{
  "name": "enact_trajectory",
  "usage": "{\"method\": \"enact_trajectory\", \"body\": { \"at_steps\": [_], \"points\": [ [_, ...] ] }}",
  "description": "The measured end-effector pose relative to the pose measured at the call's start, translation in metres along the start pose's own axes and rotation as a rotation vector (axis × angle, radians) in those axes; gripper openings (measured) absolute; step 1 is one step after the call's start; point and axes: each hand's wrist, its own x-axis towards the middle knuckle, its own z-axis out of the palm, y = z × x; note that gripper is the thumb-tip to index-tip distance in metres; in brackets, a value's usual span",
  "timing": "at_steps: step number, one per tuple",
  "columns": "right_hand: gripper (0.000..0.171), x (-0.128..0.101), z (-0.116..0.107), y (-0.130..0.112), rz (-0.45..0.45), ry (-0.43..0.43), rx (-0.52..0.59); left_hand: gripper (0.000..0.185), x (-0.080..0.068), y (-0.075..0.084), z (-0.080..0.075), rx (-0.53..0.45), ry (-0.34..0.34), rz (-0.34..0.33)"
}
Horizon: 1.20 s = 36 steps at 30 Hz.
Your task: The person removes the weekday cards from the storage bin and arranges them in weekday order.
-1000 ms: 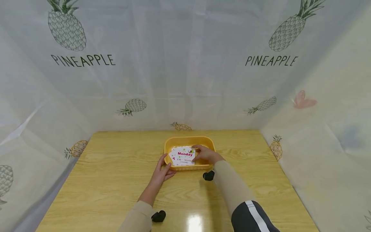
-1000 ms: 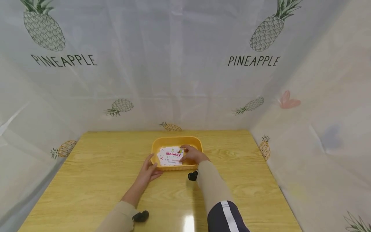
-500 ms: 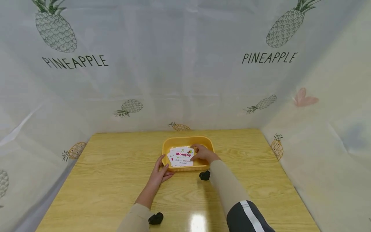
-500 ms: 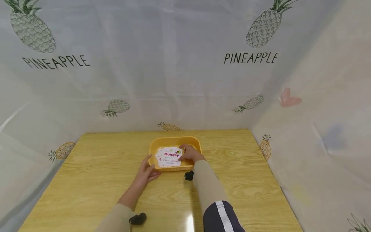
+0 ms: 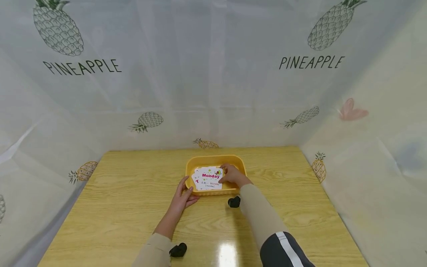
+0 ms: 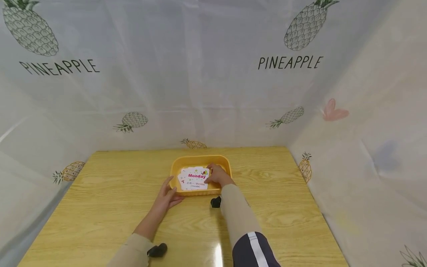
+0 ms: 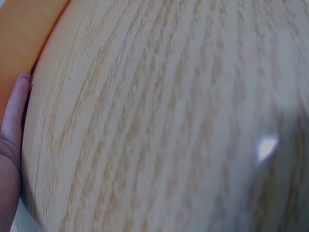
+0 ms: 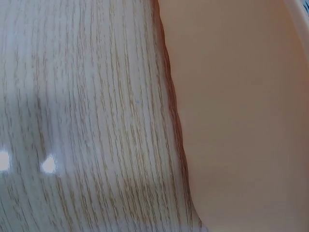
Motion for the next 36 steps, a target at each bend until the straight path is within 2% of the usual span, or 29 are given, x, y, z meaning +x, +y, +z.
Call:
{"method": "enact_trajectory", "body": {
  "at_steps": [11, 16, 19, 23, 31, 36],
  "points": [
    [0.058, -0.009, -0.007, -0.007, -0.006, 0.009, 0.159, 0.06, 0.003, 0.0, 0.0, 0.011, -0.012, 0.02],
    [0.059, -0.009, -0.008, -0.009, 0.021, 0.003, 0.121, 0.06, 0.003, 0.002, 0.001, 0.002, -0.008, 0.021],
    [0.058, -0.01, -0.009, -0.01, 0.027, -0.007, 0.126, 0.059, 0.003, 0.005, 0.003, -0.012, 0.006, -0.009],
    [0.059, -0.013, -0.012, -0.012, 0.024, -0.035, 0.211, 0.056, 0.003, 0.008, 0.004, -0.023, 0.025, -0.041],
    [0.059, -0.022, -0.022, -0.023, 0.03, -0.085, 0.42, 0.054, -0.001, 0.014, 0.003, -0.054, 0.048, -0.048],
    [0.062, -0.03, -0.028, -0.032, -0.02, -0.082, 0.448, 0.055, -0.005, 0.014, -0.006, -0.05, 0.049, -0.033]
  ]
}}
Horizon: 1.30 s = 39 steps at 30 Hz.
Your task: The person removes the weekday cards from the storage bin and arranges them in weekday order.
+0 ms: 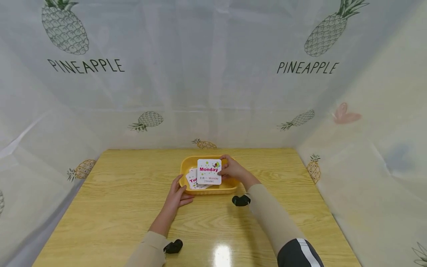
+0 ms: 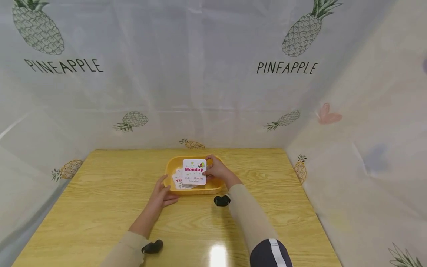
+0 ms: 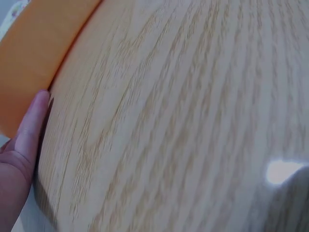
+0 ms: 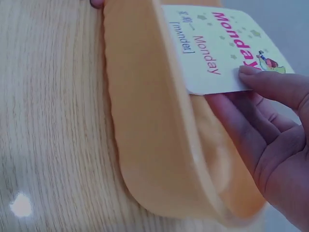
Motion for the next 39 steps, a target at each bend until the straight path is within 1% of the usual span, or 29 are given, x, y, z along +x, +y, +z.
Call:
{"method": "enact_trajectory", "body": {
  "at_steps": [3, 7, 10, 15, 18, 25, 30, 34, 39],
  "points": [
    [0.063, -0.005, -0.001, -0.005, -0.023, -0.003, 0.008, 0.056, -0.001, 0.001, -0.007, -0.002, 0.005, -0.001],
    [0.06, -0.011, -0.006, -0.008, -0.025, 0.021, 0.02, 0.056, -0.003, 0.003, -0.014, -0.011, 0.001, -0.01],
    [0.057, -0.016, -0.01, -0.008, -0.017, 0.039, 0.032, 0.056, -0.004, 0.003, -0.019, -0.01, -0.001, -0.003],
    [0.059, -0.022, -0.019, -0.006, -0.012, 0.046, 0.055, 0.054, -0.005, 0.005, -0.027, -0.006, 0.01, 0.014],
    [0.059, -0.025, -0.025, -0.004, -0.02, 0.048, 0.065, 0.053, -0.005, 0.006, -0.031, -0.005, 0.013, 0.011],
    [0.054, -0.033, -0.037, -0.003, -0.028, 0.056, 0.061, 0.054, -0.006, 0.009, -0.039, 0.003, 0.003, 0.007],
    [0.055, -0.037, -0.046, 0.0, -0.036, 0.066, 0.066, 0.054, -0.007, 0.01, -0.048, 0.01, 0.004, 0.0],
    [0.056, -0.041, -0.055, 0.005, -0.037, 0.087, 0.074, 0.054, -0.009, 0.012, -0.053, 0.028, 0.003, -0.009],
    [0.059, -0.045, -0.067, 0.011, -0.04, 0.112, 0.078, 0.053, -0.01, 0.012, -0.06, 0.04, 0.006, -0.001]
  ]
}}
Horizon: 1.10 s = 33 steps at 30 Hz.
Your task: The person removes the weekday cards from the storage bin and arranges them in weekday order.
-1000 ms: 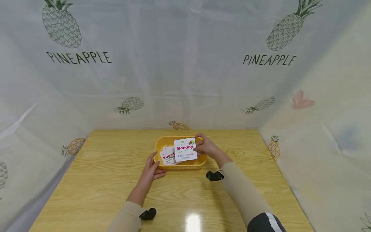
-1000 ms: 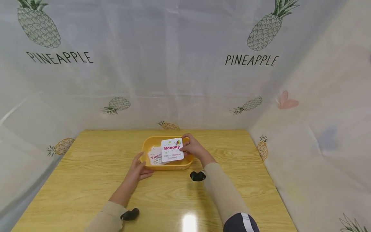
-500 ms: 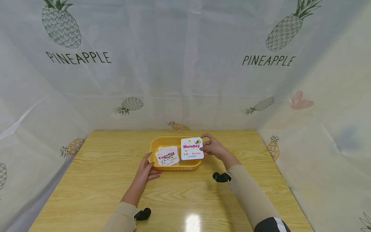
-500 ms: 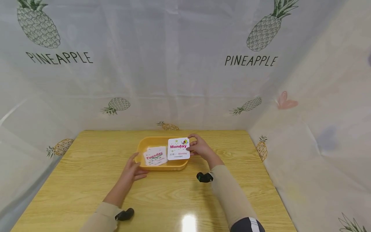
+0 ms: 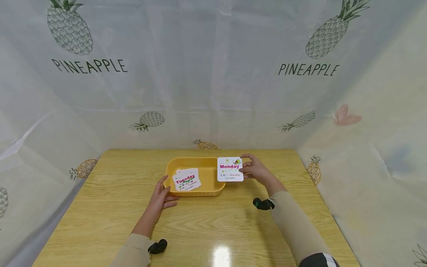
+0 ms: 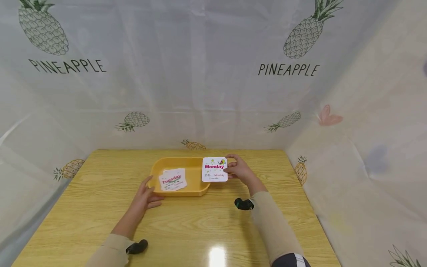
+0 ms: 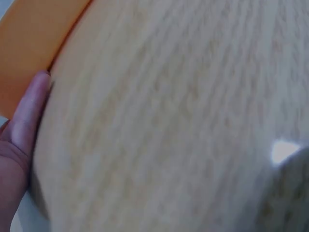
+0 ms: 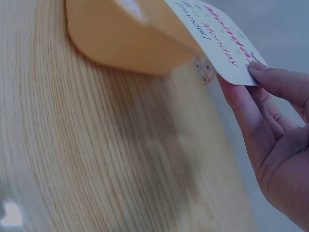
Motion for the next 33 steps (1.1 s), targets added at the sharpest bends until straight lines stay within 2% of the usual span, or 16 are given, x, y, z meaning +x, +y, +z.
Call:
{"method": "enact_trajectory", "body": {
  "at_steps": [8, 17, 27, 33],
  "points": [
    [0.06, 0.0, -0.021, 0.008, -0.006, 0.028, -0.009, 0.052, 0.002, -0.004, -0.005, 0.026, -0.011, 0.045],
    [0.061, -0.001, -0.036, 0.018, 0.014, 0.072, -0.009, 0.052, 0.003, -0.006, -0.007, 0.033, 0.001, 0.042],
    [0.06, 0.006, -0.033, 0.045, 0.063, 0.152, 0.0, 0.052, 0.002, -0.006, -0.005, 0.035, 0.005, 0.039],
    [0.053, 0.012, -0.028, 0.064, 0.067, 0.225, -0.009, 0.052, 0.001, -0.006, -0.005, 0.043, 0.003, 0.032]
  ]
}}
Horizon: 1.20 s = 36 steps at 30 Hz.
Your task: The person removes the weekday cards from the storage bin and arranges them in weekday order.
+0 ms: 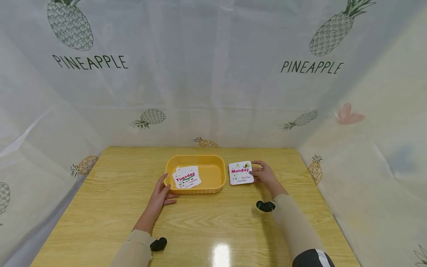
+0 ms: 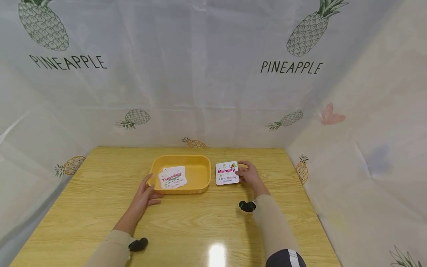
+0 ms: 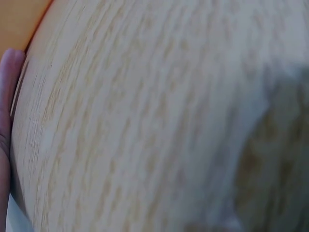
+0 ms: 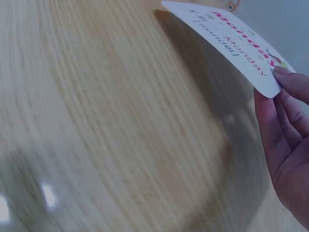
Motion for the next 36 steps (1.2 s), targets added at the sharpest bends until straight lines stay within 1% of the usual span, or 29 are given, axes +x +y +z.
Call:
{"method": "enact_trajectory", "body": {
  "at_steps": [6, 9, 12, 17, 20, 22, 27, 30, 36],
  "points": [
    [0.041, -0.001, 0.004, 0.011, -0.013, 0.059, -0.037, 0.052, -0.002, 0.0, 0.001, 0.006, 0.006, 0.004],
    [0.038, -0.004, 0.008, 0.011, -0.035, 0.071, -0.09, 0.053, -0.001, -0.002, 0.0, 0.011, 0.004, 0.004],
    [0.042, -0.003, 0.011, 0.012, -0.051, 0.081, -0.154, 0.052, -0.001, -0.002, -0.001, 0.016, 0.006, -0.001],
    [0.059, -0.001, 0.015, 0.015, -0.089, 0.068, -0.278, 0.052, -0.002, -0.002, 0.0, 0.018, 0.017, -0.013],
    [0.068, -0.001, 0.018, 0.017, -0.113, 0.057, -0.311, 0.052, -0.002, -0.001, 0.0, 0.017, 0.018, -0.002],
    [0.071, -0.002, 0.02, 0.018, -0.127, 0.058, -0.309, 0.052, -0.001, -0.001, 0.001, 0.015, 0.02, 0.002],
    [0.074, 0.0, 0.025, 0.023, -0.145, 0.09, -0.316, 0.051, -0.002, 0.001, 0.001, 0.022, 0.027, 0.006],
    [0.073, 0.002, 0.027, 0.025, -0.15, 0.112, -0.344, 0.051, -0.001, 0.001, 0.002, 0.024, 0.03, 0.008],
    [0.074, 0.003, 0.029, 0.028, -0.144, 0.124, -0.414, 0.052, 0.0, 0.001, 0.003, 0.025, 0.024, 0.011]
  ]
}}
